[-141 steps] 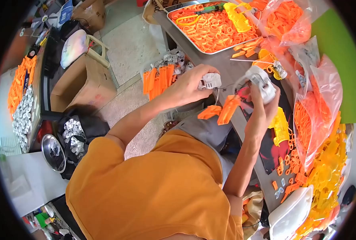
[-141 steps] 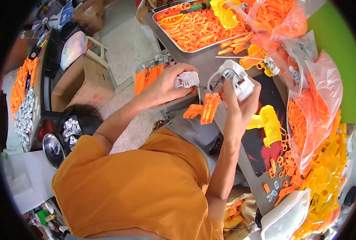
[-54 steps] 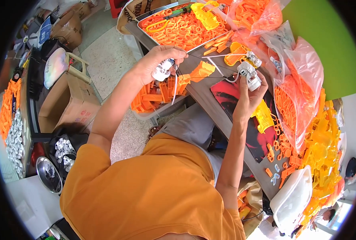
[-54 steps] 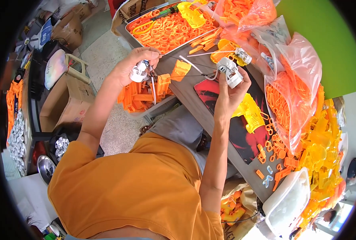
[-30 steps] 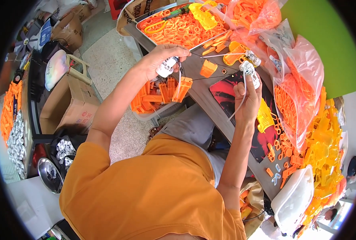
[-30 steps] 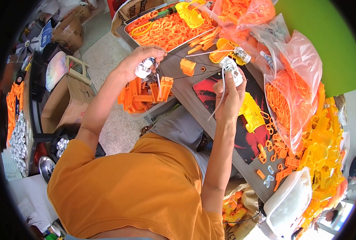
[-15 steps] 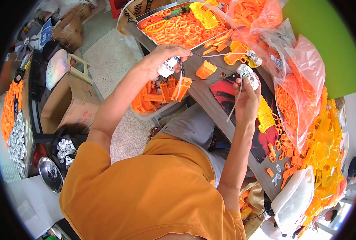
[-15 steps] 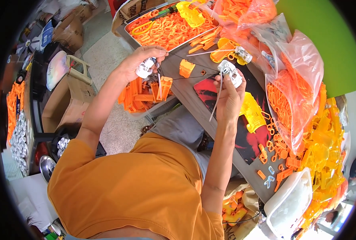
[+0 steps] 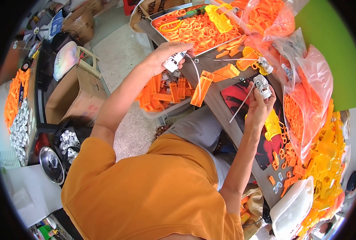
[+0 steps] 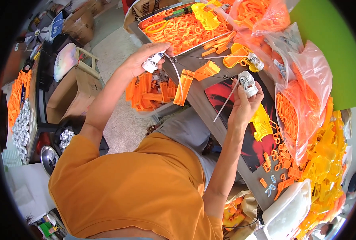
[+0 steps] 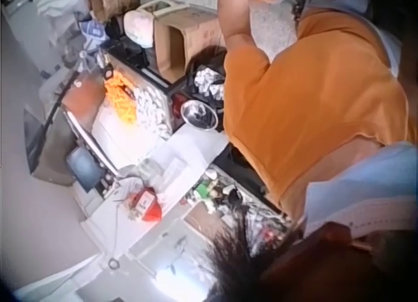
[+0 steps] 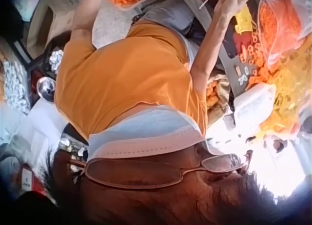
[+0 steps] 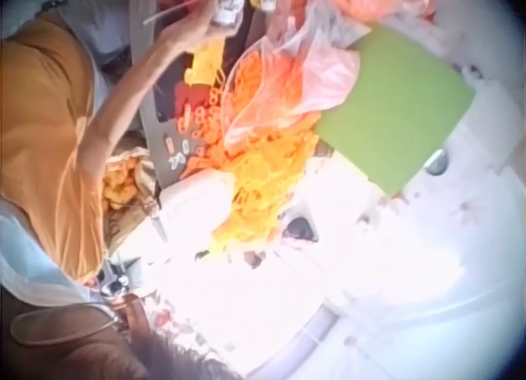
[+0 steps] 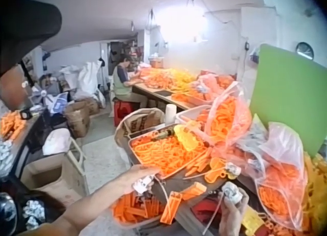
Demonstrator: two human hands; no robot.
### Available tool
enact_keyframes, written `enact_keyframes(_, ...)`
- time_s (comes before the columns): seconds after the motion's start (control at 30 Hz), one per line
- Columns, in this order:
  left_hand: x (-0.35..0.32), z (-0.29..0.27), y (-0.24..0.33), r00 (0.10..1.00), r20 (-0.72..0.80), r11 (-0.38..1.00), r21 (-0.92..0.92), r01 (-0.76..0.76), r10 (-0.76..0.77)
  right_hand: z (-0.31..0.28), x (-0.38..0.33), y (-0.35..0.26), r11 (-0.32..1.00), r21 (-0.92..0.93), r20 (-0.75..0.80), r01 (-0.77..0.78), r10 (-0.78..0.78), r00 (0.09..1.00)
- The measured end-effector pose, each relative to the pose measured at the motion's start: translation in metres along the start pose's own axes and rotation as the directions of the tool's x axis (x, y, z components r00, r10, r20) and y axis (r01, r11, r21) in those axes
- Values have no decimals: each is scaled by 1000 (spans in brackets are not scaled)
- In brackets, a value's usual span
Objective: Assembling plastic toy guns by snapping together various orange and yellow components at a factory workstation.
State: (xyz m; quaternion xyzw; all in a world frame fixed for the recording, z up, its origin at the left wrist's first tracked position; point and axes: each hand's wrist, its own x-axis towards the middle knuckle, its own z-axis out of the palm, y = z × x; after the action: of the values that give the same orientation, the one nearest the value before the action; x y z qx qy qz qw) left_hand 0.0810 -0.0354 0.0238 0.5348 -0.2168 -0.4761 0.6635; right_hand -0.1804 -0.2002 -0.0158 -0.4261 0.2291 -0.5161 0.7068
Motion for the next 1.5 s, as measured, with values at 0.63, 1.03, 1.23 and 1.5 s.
enact_keyframes(0.63, 5, -7, 7, 998, 42, 999, -21, 43, -42, -1, 8, -3, 999, 35, 26, -16, 15, 1000)
enact_keyframes(1.03, 21, 28, 10, 994, 105, 974, 228, 9, -34, 0, -21, -22, 277, -781, 499, 560, -264, 826)
enact_keyframes(1.23, 15, 26, 2, 992, 106, 953, 288, -92, 64, -11, -42, -15, 122, -837, 537, 533, 5, 843)
enact_keyframes(1.5, -5, 18, 4, 987, 105, 909, 390, -150, 118, -9, -47, -21, 50, -821, 570, 568, 32, 821)
